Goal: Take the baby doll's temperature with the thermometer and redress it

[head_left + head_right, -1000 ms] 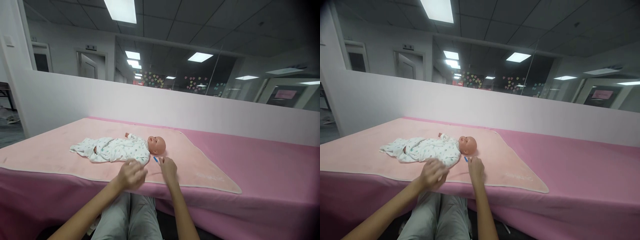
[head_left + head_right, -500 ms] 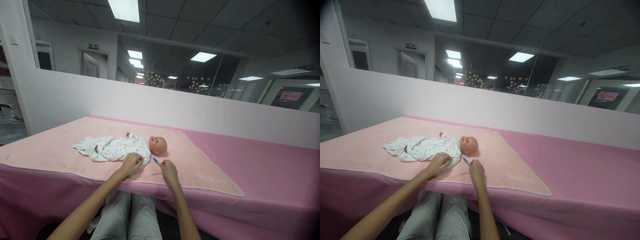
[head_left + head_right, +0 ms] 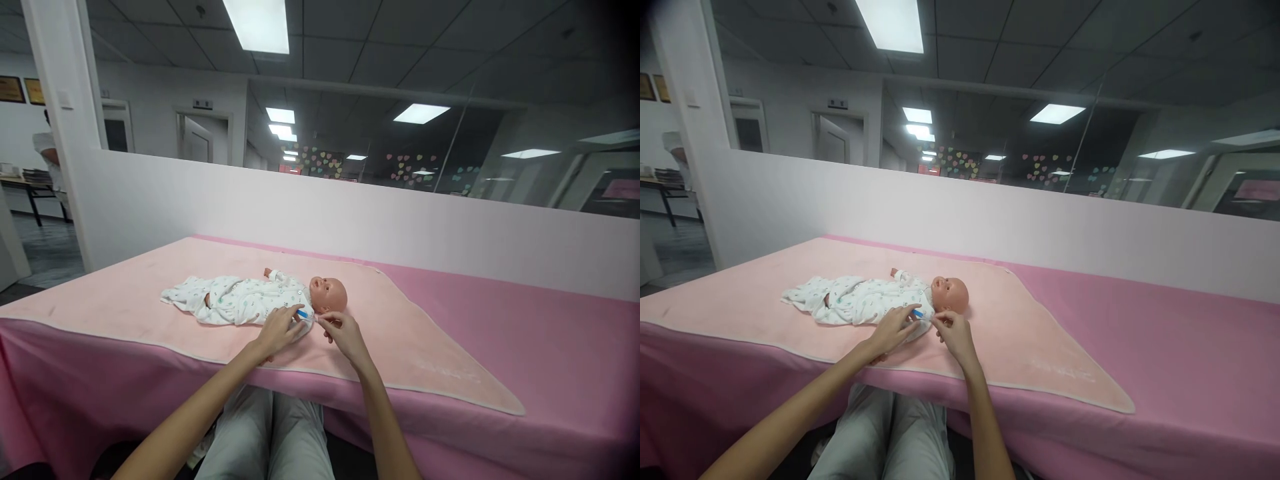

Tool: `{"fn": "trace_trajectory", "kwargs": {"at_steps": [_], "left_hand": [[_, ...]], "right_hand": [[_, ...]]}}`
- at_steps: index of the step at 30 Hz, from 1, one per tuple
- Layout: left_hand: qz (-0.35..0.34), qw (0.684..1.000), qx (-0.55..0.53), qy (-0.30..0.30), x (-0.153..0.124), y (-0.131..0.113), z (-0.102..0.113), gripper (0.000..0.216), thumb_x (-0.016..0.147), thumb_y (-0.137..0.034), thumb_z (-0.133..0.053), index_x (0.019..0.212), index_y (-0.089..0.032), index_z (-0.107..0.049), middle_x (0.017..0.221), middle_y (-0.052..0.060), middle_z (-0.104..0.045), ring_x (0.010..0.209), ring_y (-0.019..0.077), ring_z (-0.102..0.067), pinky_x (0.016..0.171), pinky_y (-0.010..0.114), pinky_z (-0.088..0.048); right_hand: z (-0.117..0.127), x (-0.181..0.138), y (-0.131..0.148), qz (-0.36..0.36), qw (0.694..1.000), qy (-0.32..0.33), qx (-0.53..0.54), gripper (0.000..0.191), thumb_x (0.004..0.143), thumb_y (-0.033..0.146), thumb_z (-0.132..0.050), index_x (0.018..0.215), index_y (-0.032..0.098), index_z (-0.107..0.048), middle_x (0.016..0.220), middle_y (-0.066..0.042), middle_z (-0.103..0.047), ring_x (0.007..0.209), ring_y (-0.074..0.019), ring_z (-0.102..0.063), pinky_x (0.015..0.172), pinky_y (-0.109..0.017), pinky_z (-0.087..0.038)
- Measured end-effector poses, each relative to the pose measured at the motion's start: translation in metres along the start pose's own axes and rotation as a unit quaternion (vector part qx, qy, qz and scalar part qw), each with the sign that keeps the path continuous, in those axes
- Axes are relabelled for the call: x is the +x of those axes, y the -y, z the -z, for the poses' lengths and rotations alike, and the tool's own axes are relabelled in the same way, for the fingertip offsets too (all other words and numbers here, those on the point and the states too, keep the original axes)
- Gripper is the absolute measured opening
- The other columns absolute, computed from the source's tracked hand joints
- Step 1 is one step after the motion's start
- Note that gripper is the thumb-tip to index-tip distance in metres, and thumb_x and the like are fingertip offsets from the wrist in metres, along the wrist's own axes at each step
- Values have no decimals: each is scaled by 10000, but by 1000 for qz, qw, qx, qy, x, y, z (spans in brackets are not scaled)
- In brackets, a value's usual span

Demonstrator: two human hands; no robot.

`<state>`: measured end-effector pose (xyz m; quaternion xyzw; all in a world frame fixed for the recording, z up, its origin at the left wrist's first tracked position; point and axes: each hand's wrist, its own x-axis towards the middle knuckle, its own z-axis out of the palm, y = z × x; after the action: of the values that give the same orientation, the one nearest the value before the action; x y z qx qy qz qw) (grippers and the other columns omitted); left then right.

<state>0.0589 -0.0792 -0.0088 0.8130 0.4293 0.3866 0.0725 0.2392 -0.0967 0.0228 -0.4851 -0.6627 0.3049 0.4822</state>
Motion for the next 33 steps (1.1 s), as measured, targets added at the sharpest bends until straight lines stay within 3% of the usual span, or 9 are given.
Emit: {"fn": "trace_trajectory", "kwargs": {"at_steps": [5,8,12,15,19,22,25,30,33], "left_hand": [[-7,999,-25,-30,7,-2,0,293,884,-371,-372,886,-191,-604,809,17,-620,765,153,-528,716,266,-363],[-7,999,-41,-33,9,1,1,276,878,-362,-392,921,-196,-609,843,18,-629,780,151,-532,744,266,-368],[26,998,-52,-21,6,12,1,336,855,-360,-434,1149,-224,-523,887,17,-634,804,156,-543,753,269,-385],[53,996,-65,6,3,23,-2,367,826,-331,-468,1168,-202,-509,858,26,-638,786,160,-557,697,255,-401],[68,995,-60,31,0,32,-5,254,801,-297,-480,976,-183,-626,855,44,-645,788,165,-568,686,250,-407],[72,996,-52,30,0,32,-6,231,789,-290,-486,911,-180,-647,855,46,-646,779,165,-565,672,245,-409],[80,995,-54,25,-1,31,-5,223,783,-272,-485,900,-177,-649,853,41,-646,770,159,-564,664,239,-408],[92,994,-61,23,-3,28,-3,216,778,-250,-485,888,-167,-650,855,41,-647,778,154,-563,687,241,-411],[95,993,-63,25,-2,28,-2,220,779,-257,-481,883,-165,-652,834,41,-647,763,154,-565,666,239,-408]], "right_hand": [[-9,11,-4,-2,986,-98,139,401,683,532,-575,744,136,-595,471,28,-504,394,-87,-438,399,-205,-352],[-12,14,-7,5,989,-141,40,452,734,579,-482,577,157,-527,415,48,-413,372,-75,-381,377,-197,-289],[0,23,6,65,980,-161,-97,522,744,534,-498,402,176,-334,395,49,-298,415,-59,-314,405,-197,-225],[22,37,27,61,977,-197,-44,501,728,505,-528,408,196,-296,379,66,-239,380,-55,-244,379,-208,-181],[45,52,48,71,976,-100,178,452,824,469,-325,451,241,-210,360,94,-160,322,-72,-168,344,-208,-221],[44,53,48,77,993,-18,89,469,840,450,-247,413,263,-198,364,90,-129,345,-76,-155,329,-195,-217],[40,49,47,73,997,6,-23,495,798,451,-398,370,242,-262,370,76,-172,386,-61,-184,332,-189,-177],[41,45,55,57,994,-13,94,497,819,515,-339,447,229,-173,365,86,-145,342,-61,-184,377,-210,-228],[37,40,47,26,999,4,43,496,763,475,-470,415,218,-226,351,83,-188,344,-51,-199,377,-204,-199]]}}
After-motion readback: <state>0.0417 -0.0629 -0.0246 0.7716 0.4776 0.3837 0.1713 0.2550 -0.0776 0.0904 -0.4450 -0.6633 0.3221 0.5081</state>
